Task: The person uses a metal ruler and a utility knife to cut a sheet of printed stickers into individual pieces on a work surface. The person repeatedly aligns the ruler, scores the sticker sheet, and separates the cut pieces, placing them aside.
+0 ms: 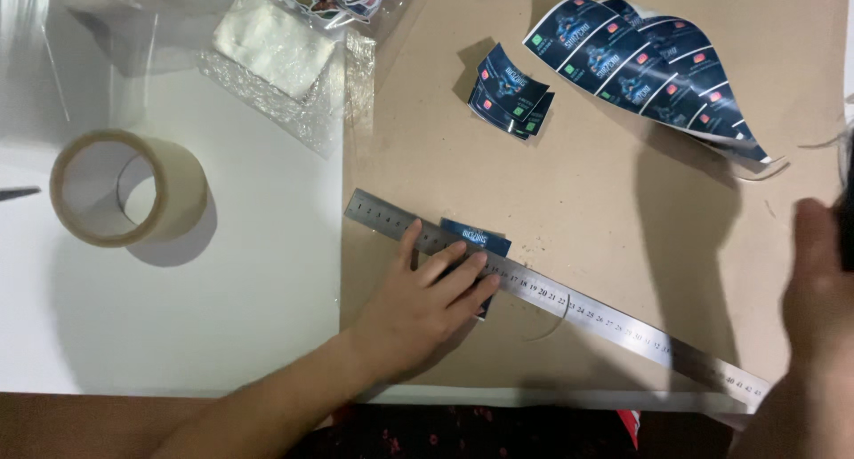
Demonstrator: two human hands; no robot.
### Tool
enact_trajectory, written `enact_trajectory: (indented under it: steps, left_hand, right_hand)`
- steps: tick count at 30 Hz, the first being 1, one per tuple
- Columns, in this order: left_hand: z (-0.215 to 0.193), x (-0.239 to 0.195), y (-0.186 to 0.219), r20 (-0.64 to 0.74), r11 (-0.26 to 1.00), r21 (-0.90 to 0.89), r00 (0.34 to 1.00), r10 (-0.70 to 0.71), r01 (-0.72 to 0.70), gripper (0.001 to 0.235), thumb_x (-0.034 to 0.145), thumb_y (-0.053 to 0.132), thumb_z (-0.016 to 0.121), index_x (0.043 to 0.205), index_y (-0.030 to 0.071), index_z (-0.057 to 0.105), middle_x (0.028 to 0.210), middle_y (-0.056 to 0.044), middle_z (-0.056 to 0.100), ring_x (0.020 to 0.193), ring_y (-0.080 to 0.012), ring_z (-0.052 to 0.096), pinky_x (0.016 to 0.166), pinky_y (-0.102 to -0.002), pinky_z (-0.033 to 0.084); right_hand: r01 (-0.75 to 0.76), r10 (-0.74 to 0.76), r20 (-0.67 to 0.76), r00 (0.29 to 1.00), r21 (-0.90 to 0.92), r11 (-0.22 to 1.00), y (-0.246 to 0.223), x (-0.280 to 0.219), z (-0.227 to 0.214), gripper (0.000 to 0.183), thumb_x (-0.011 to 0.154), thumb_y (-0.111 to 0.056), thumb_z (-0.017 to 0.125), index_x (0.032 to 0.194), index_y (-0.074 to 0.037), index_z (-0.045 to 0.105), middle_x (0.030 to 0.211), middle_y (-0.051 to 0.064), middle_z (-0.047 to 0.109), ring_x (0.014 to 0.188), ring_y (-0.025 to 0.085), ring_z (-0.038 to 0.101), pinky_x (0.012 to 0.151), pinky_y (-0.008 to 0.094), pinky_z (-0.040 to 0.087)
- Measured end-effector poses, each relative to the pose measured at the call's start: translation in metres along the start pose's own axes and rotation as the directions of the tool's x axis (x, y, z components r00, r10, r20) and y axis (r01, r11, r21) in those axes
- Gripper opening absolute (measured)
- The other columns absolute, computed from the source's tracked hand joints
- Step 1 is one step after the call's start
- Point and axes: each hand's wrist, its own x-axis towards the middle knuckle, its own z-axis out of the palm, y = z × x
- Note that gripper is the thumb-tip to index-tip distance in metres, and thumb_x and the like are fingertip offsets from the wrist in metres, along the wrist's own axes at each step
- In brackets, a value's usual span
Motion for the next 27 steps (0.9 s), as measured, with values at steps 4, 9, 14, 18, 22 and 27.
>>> enact_trajectory:
  steps: [4, 9, 14, 18, 22, 27]
  left_hand:
    - [0.001, -0.002, -0.003, -0.037, 0.999, -0.026, 0.999, 0.032, -0.033, 0.022, 0.095, 0.017, 0.069, 0.116, 0.013, 0.069, 0.125, -0.012, 0.066, 0.115, -0.0294, 0.064, 0.098, -0.071, 0.042]
    - [-0.004, -0.011, 0.005, 0.122, 0.998, 0.053, 0.992, 0.027, -0.033, 0.038, 0.097, 0.015, 0.057, 0.135, 0.013, 0.059, 0.132, -0.013, 0.062, 0.122, -0.0325, 0.061, 0.101, -0.074, 0.039]
    - [-0.008, -0.017, 0.012, 0.076, 1.0, -0.028, 0.997, 0.004, -0.002, 0.04, 0.094, 0.028, 0.071, 0.13, 0.012, 0.062, 0.127, -0.013, 0.061, 0.12, -0.0341, 0.059, 0.102, -0.076, 0.034]
    - [-0.014, -0.029, 0.013, 0.144, 0.998, -0.05, 0.989, 0.044, -0.037, 0.053, 0.091, 0.039, 0.073, 0.135, 0.012, 0.06, 0.131, -0.014, 0.06, 0.124, -0.0349, 0.055, 0.102, -0.079, 0.033]
    - [-0.015, -0.032, 0.009, 0.159, 0.993, -0.115, 0.986, 0.048, -0.03, 0.062, 0.092, 0.051, 0.069, 0.14, 0.014, 0.055, 0.137, -0.014, 0.059, 0.128, -0.0353, 0.054, 0.107, -0.077, 0.028]
    - [-0.015, -0.028, 0.007, 0.201, 0.995, -0.092, 0.978, 0.051, -0.033, 0.064, 0.09, 0.054, 0.063, 0.141, 0.016, 0.056, 0.139, -0.013, 0.058, 0.128, -0.0338, 0.053, 0.106, -0.075, 0.03]
  right_hand:
    - [0.019, -0.026, 0.168, 0.985, 0.044, 0.999, -0.104, -0.019, 0.019, 0.023, 0.105, -0.02, 0.084, 0.111, -0.001, 0.072, 0.087, 0.011, 0.065, 0.074, 0.021, 0.055, 0.069, 0.036, 0.044]
    - [0.138, -0.176, 0.346, 0.922, 0.133, 0.982, -0.165, -0.022, 0.054, 0.047, 0.077, -0.044, 0.087, 0.096, -0.008, 0.064, 0.067, 0.005, 0.069, 0.055, 0.02, 0.066, 0.056, 0.036, 0.051]
    - [0.18, -0.099, 0.49, 0.866, -0.121, 0.976, -0.194, -0.01, 0.064, 0.07, 0.076, -0.07, 0.079, 0.1, -0.009, 0.054, 0.075, 0.011, 0.071, 0.061, 0.036, 0.07, 0.053, 0.049, 0.053]
    - [0.17, -0.089, 0.506, 0.858, -0.117, 0.978, -0.197, -0.008, 0.063, 0.072, 0.076, -0.075, 0.074, 0.102, -0.01, 0.055, 0.081, 0.011, 0.072, 0.068, 0.038, 0.072, 0.058, 0.052, 0.055]
    - [0.151, -0.069, 0.489, 0.87, -0.131, 0.98, -0.195, -0.009, 0.067, 0.073, 0.073, -0.074, 0.078, 0.102, -0.011, 0.056, 0.074, 0.01, 0.071, 0.068, 0.04, 0.07, 0.058, 0.052, 0.053]
    - [0.156, -0.072, 0.502, 0.862, -0.127, 0.979, -0.198, -0.004, 0.067, 0.07, 0.074, -0.075, 0.075, 0.099, -0.012, 0.057, 0.077, 0.008, 0.071, 0.072, 0.042, 0.069, 0.063, 0.054, 0.051]
